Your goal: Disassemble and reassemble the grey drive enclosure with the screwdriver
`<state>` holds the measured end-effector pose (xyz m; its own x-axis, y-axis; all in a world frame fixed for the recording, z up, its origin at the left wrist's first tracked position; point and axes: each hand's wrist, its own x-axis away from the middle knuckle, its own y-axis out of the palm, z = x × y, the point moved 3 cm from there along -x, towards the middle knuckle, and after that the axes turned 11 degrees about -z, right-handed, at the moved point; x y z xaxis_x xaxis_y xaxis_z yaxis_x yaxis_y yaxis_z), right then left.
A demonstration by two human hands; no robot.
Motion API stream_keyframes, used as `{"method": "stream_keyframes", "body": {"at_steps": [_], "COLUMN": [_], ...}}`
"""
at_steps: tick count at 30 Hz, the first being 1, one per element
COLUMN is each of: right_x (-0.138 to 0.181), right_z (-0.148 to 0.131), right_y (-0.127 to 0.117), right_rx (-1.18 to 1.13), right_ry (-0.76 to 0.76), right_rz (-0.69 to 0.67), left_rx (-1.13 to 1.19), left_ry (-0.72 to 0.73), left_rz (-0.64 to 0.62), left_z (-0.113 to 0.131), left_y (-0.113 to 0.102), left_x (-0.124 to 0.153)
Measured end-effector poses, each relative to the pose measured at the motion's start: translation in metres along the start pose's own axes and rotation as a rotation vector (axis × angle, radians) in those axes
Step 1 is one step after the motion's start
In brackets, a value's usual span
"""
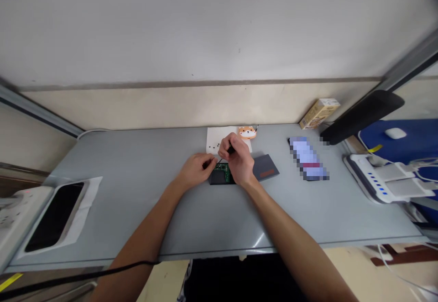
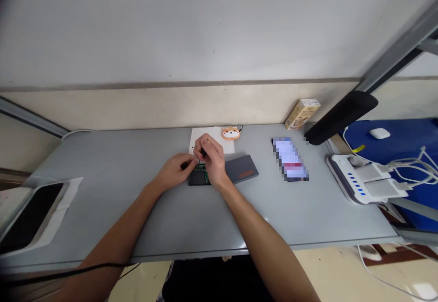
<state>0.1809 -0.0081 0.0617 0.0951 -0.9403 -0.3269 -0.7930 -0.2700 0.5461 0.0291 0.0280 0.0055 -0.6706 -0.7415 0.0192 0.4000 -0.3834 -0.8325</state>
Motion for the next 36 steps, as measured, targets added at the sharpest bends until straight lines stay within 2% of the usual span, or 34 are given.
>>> {"method": "stream_keyframes", "body": {"at_steps": [14, 24, 30, 36], "right_x": [-0.0011, -0.0021, -0.0021, -0.0016], "right_z": [0.0008, 0.0031, 0.0017, 0.0005], "right_y": [-0.0013, -0.0032, -0.0055, -0.0031], "right_rx": [0.025, -0.015, 0.04, -0.012], "right_ry": [-0.013, -0.004, 0.0, -0.019], "right_rz": [-0.044, -0.046, 0.015, -0.02], "left_rx": [-0.002, -0.006, -0.005, -0.016], "left_ry": [0.01, 0.027, 0.024, 0.027], "left_rz": [0.01, 0.03, 0.023, 0.022], "left_z": [0.002, 0.0015, 0.0063, 0.0071], "left_y": [-0.0012, 0.0002, -0.0035, -0.004], "left_x": [-0.0003, 0.0, 0.0009, 0.0019]}}
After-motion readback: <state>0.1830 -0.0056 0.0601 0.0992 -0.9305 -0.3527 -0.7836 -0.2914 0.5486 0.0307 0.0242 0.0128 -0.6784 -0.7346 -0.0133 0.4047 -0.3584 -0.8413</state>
